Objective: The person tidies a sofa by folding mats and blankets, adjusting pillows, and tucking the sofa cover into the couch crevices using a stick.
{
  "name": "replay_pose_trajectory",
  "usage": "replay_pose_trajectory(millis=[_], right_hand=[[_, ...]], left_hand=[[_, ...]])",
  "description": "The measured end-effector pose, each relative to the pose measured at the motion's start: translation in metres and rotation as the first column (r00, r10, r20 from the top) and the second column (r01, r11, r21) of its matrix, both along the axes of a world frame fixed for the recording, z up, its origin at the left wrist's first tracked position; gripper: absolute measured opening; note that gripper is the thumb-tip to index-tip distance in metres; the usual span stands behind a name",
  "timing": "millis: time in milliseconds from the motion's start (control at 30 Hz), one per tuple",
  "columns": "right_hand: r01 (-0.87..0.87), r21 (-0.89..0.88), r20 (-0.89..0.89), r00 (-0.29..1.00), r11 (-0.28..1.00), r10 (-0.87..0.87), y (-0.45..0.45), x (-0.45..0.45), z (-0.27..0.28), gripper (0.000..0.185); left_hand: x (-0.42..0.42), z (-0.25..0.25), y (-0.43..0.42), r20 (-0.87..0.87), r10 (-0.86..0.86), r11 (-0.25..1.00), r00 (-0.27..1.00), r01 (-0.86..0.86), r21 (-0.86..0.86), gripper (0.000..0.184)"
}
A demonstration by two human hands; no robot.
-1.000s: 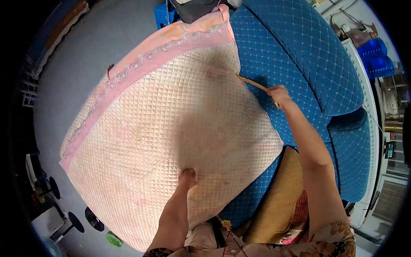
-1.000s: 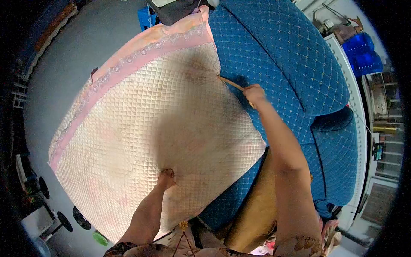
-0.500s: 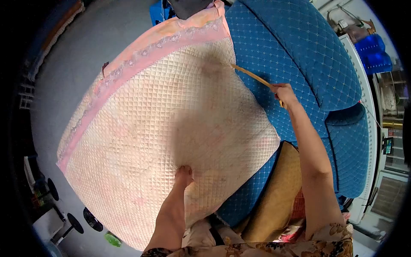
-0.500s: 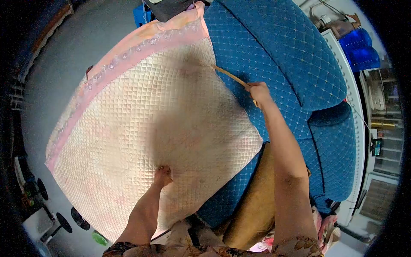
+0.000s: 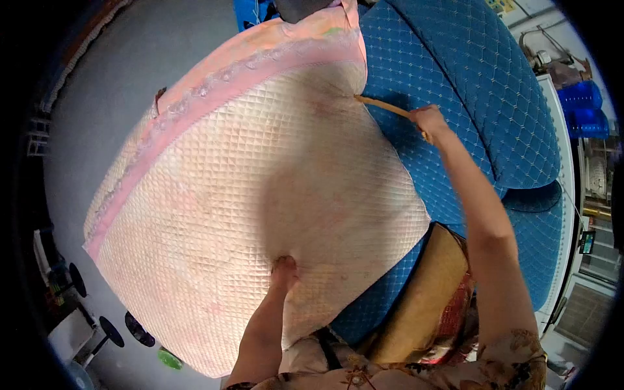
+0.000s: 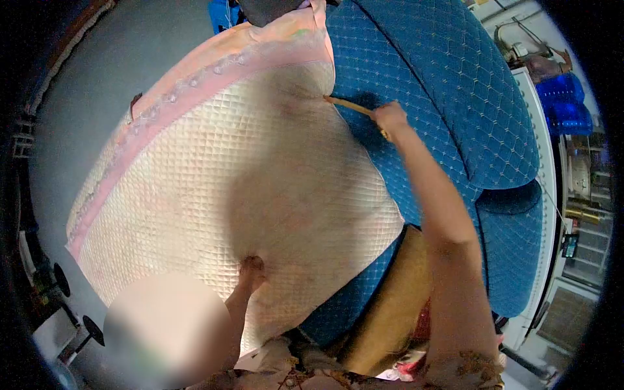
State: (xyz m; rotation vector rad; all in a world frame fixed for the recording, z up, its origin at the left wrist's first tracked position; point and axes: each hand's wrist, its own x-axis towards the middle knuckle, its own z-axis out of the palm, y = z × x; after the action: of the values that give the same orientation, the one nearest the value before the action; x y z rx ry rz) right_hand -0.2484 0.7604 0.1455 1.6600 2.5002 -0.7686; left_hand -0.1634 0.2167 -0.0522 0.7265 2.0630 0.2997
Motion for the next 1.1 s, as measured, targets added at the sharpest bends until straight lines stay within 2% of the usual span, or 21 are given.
replay_pose_trajectory(millis=[33,67,100,200,267,367,467,500,567,667,767,833,867,900,933,967,1000,1033,1067,1100], right_hand=[[0.053,0.077,-0.018,0.998,0.996,-0.052,-0.004,-0.009,-0.007,0.017],[0.010,0.072,0.015,1.000,0.997,-0.011,-0.006,-0.013,-0.012,0.022],[0.000,0.054,0.014,1.000,0.999,0.000,-0.005,-0.006,-0.018,0.023],[-0.079,0.021,0.006,0.997,0.997,0.079,-0.003,0.007,-0.020,0.025],[-0.148,0.010,0.007,0.989,0.989,0.148,-0.017,0.026,-0.005,0.026],[-0.020,-0.209,-0.113,0.994,0.978,-0.003,-0.032,0.071,0.050,0.027],[-0.028,-0.262,-0.110,0.994,0.965,-0.001,-0.033,0.120,0.065,0.025],[0.013,-0.261,-0.094,0.995,0.965,-0.039,-0.041,0.125,0.073,0.025],[0.096,-0.262,-0.061,0.991,0.960,-0.115,-0.054,0.129,0.086,0.025],[0.075,-0.278,-0.128,0.985,0.958,-0.115,-0.025,0.141,0.043,0.026],[-0.023,-0.176,-0.050,0.999,0.984,0.015,-0.015,0.134,0.023,0.026],[-0.326,-0.011,0.129,0.937,0.945,0.325,-0.016,0.120,0.008,0.022],[-0.490,0.096,0.351,0.831,0.866,0.431,-0.028,0.112,-0.005,0.023],[-0.647,0.178,0.563,0.685,0.742,0.463,-0.044,0.100,-0.012,0.024],[-0.286,0.236,0.383,0.906,0.929,0.181,-0.064,0.082,-0.034,0.023],[0.123,0.201,0.187,0.969,0.972,-0.162,-0.074,0.073,-0.056,0.023],[-0.065,0.138,0.192,0.981,0.988,0.038,-0.061,0.082,-0.057,0.025],[-0.255,0.065,0.205,0.950,0.965,0.237,-0.035,0.104,-0.052,0.027],[-0.246,-0.006,0.121,0.962,0.969,0.245,-0.025,0.115,-0.041,0.029],[-0.239,-0.079,0.038,0.969,0.968,0.242,-0.017,0.125,-0.028,0.030]], left_hand=[[0.000,-0.017,-0.002,-0.068,-0.034,0.999,0.997,0.035,0.012,0.047],[0.002,-0.031,-0.006,-0.136,-0.075,0.997,0.988,0.078,0.019,0.048],[0.006,-0.024,-0.007,-0.189,-0.118,0.992,0.975,0.123,0.020,0.049],[-0.003,-0.003,-0.001,-0.048,-0.119,0.992,0.992,0.121,0.043,0.051],[-0.007,0.005,0.004,-0.022,-0.082,0.996,0.996,0.081,-0.037,0.051],[-0.001,0.003,0.001,0.013,-0.012,0.995,1.000,0.013,-0.097,0.048],[0.001,0.008,0.002,-0.056,-0.003,1.000,0.998,0.002,-0.010,0.044],[0.001,0.012,0.002,-0.093,-0.002,1.000,0.996,0.005,0.029,0.043],[-0.002,0.020,0.004,-0.059,0.004,1.000,0.998,-0.003,0.023,0.042],[-0.003,0.015,0.002,-0.023,0.017,0.999,1.000,-0.016,0.029,0.041],[-0.001,0.012,-0.001,-0.028,0.027,0.999,0.999,-0.026,0.028,0.042],[0.000,0.011,-0.001,-0.026,0.027,0.999,0.999,-0.026,0.033,0.043],[0.002,0.010,-0.002,-0.016,0.024,0.999,1.000,-0.023,0.037,0.043],[0.000,0.007,-0.001,-0.012,0.018,0.999,1.000,-0.017,0.044,0.043],[-0.004,0.005,0.001,-0.041,0.011,0.999,0.999,-0.009,0.054,0.044],[-0.005,0.002,0.001,-0.070,0.002,0.998,0.998,0.002,0.060,0.044],[0.000,-0.002,-0.003,-0.083,-0.014,0.998,0.996,0.019,0.061,0.045],[0.010,-0.017,-0.014,0.044,0.091,0.992,0.995,-0.095,0.087,0.045],[0.015,-0.042,-0.025,0.167,0.205,0.970,0.964,-0.224,0.100,0.045],[0.009,-0.031,-0.019,0.100,0.127,0.985,0.987,-0.138,0.107,0.043]])
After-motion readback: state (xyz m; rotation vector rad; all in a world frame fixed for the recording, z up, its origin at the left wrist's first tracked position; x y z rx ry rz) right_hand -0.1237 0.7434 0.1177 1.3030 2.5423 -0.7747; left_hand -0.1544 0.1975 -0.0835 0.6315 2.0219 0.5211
